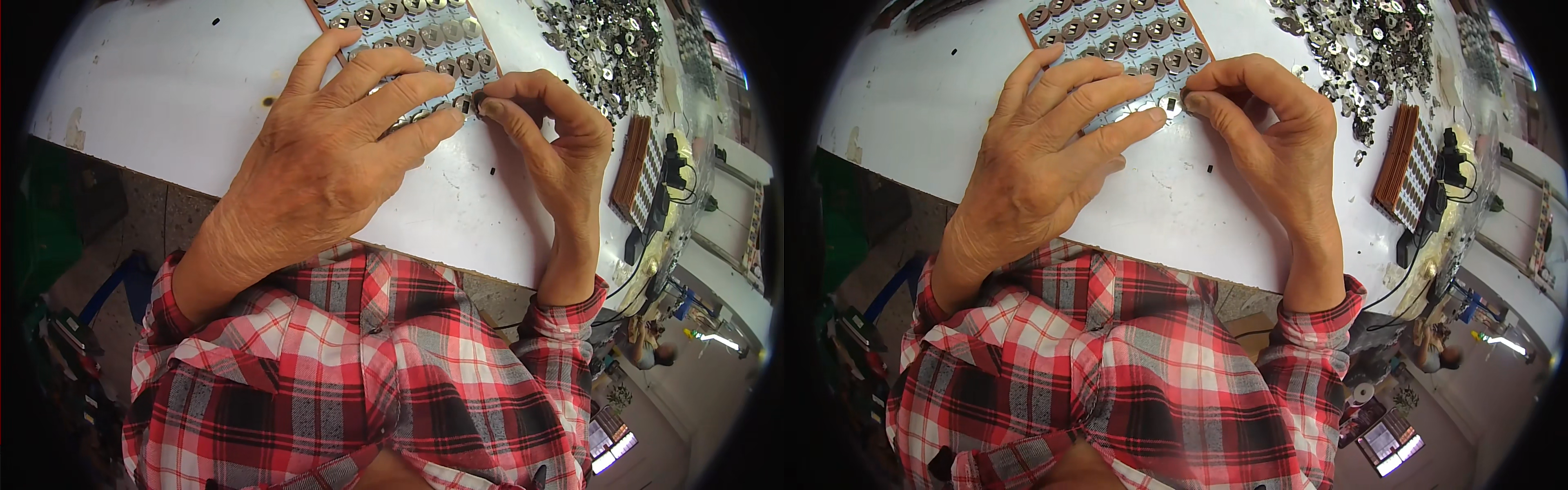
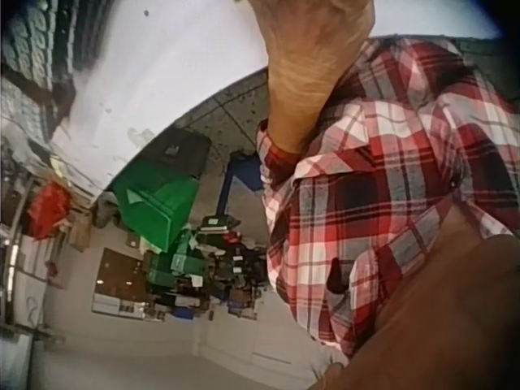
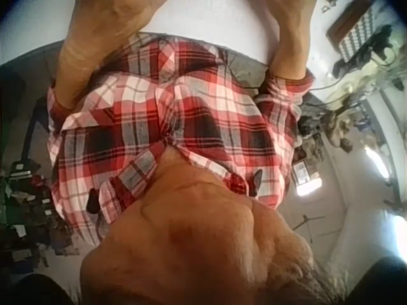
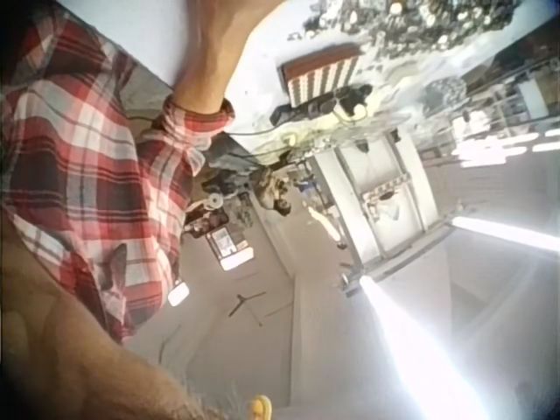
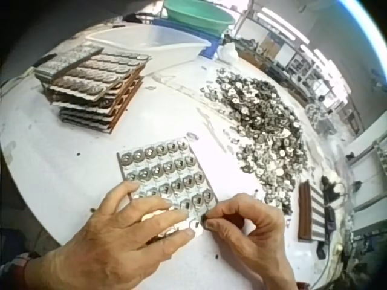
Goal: Placing small metal components into a grid template on a production workbench.
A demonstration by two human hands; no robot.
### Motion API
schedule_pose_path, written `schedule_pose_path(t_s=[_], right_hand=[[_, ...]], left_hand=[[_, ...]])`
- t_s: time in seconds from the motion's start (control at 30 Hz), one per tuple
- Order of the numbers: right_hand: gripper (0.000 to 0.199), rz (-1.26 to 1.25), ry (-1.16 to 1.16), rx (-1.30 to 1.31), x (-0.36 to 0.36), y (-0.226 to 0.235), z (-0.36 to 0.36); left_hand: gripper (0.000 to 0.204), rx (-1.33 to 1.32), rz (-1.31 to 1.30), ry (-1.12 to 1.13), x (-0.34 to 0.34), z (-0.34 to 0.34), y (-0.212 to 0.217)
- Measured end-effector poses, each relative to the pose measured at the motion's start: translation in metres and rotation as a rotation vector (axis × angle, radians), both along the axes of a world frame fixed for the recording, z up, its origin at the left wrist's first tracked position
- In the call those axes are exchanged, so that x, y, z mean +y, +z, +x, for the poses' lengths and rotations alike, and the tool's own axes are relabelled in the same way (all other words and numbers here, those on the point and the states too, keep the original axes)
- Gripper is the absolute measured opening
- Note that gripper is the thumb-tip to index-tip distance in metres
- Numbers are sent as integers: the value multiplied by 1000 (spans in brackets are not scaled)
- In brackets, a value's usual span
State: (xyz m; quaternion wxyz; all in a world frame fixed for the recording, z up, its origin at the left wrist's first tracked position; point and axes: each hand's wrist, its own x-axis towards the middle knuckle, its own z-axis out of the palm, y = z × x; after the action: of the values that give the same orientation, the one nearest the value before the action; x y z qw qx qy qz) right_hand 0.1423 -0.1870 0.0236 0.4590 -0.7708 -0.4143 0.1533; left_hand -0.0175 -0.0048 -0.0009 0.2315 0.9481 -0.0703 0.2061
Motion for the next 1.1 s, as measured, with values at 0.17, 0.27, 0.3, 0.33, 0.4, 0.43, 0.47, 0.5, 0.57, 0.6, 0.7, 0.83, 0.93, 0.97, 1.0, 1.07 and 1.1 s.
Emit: schedule_pose_path(t_s=[0.17, 0.27, 0.3, 0.33, 0.4, 0.43, 0.47, 0.5, 0.57, 0.6, 0.7, 0.83, 0.93, 0.97, 1.0, 1.07, 1.1], right_hand=[[15, -97, -60, -20, 1, 2, -3], [15, -56, 19, -80, 3, 1, 2], [15, -56, 19, -80, 4, 3, 1], [15, -87, 8, -81, 5, 6, 0], [14, -118, -7, -82, 4, 5, 1], [15, -81, 39, -70, 3, 2, 5], [17, -44, 85, -60, 1, 1, 7], [17, -44, 83, -62, 0, 3, 6], [18, -123, 59, -112, 0, 8, 5], [18, -124, 55, -118, -2, 8, 6], [20, 158, -193, -114, -18, 14, 21], [18, 38, -207, -73, -39, 14, 42], [19, -67, -171, -29, -41, 18, 42], [19, -129, -118, -126, -41, 21, 42], [20, -192, -64, -222, -41, 23, 42], [19, -224, -25, -294, -37, 22, 41], [19, -258, 15, -367, -35, 21, 41]], left_hand=[[50, 31, -7, 8, 1, -2, 3], [49, 22, -18, 11, 1, -1, 3], [48, 23, -19, 12, 1, -1, 4], [48, 25, -20, 11, 1, -1, 4], [48, 23, -20, 9, 2, 1, 2], [48, 20, -19, 11, 2, 1, 2], [48, 18, -19, 9, 2, 1, 2], [47, 23, -13, 8, 1, 1, 2], [47, 21, -8, 3, 2, 2, 3], [46, 4, -10, -6, 3, 2, 3], [45, -30, -15, -30, 7, -1, 2], [46, -14, 0, -34, 10, -5, 3], [47, -25, 15, -26, 9, -5, 2], [47, -23, 15, -27, 8, -5, 3], [47, -15, 2, -29, 8, -5, 3], [48, -9, -7, -32, 9, -4, 3], [48, -13, -13, -31, 9, -3, 2]])
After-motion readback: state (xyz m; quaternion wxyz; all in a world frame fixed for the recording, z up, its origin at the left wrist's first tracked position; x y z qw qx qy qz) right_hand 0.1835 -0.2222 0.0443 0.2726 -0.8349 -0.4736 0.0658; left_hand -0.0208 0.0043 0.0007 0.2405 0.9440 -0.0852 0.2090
